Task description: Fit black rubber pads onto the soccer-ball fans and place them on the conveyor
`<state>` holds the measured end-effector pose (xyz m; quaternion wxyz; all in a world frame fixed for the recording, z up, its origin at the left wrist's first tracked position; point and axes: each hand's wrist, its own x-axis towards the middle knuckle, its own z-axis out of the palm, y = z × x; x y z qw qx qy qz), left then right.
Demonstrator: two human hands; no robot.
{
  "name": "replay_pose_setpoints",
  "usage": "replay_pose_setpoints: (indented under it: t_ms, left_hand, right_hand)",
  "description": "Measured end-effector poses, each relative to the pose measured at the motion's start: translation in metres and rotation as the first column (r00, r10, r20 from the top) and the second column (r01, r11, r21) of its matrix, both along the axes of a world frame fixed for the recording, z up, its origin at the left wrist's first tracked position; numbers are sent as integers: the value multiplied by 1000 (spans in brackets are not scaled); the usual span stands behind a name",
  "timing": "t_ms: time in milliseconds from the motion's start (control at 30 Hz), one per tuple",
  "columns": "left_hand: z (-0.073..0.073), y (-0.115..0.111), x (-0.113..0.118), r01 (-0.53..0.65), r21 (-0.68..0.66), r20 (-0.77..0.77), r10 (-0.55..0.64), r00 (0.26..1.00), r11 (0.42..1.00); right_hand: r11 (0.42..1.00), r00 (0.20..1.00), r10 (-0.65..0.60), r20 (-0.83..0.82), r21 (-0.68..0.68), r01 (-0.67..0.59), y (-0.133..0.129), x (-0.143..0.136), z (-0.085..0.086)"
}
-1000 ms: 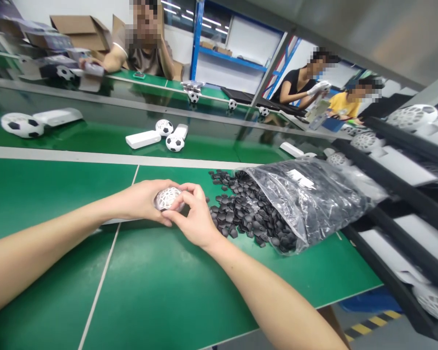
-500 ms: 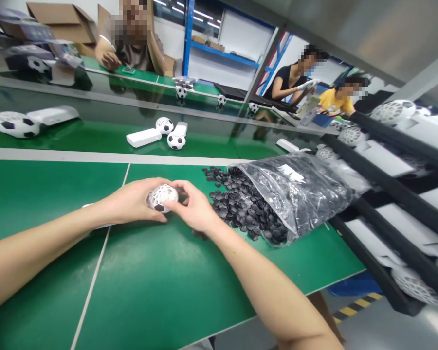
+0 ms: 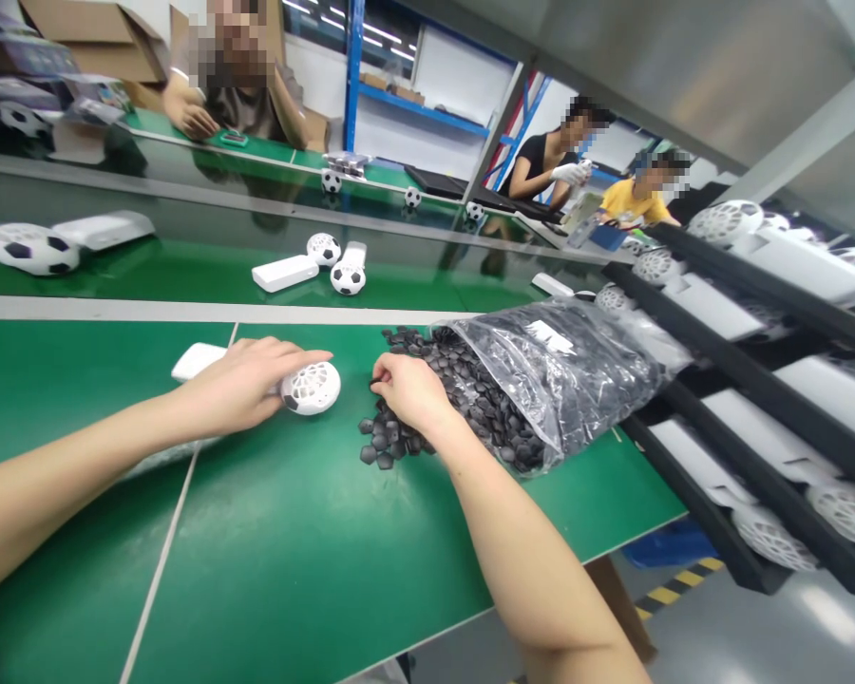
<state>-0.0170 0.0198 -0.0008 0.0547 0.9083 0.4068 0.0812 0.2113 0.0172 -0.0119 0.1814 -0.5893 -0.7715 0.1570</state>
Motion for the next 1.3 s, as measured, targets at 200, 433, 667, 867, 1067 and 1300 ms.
replay_pose_setpoints:
  t_ms: [200,433,667,867,1067,1300]
  left_hand:
    - [-7,2,1,36,21,60,-37,998,999]
    - [-7,2,0,31,-62,110,-24,994,998]
    - [-6,0,3,1,-165,173,28,985,986]
    - [-10,1,6,-38,-153,226,72,971,987]
    - [-9,-1,11,-80,-146,243,115,963,986]
    - [-8,-2,14,-128,-191,246,174,954,973]
  right_hand:
    - [992,936,102,-336,-32,-120,-5,-4,4]
    - [950,915,257,-312,253,-181,-10,-10,13]
    - [915,893,350,-285,311,-259,-22,-19,17]
    - [816,835,533,-139,344,-464,-26,-29,11]
    - [910,881,363,-302,320,-265,-22,-33,1]
    - [927,708,158,-688,-144,-347,-16,-35,-9]
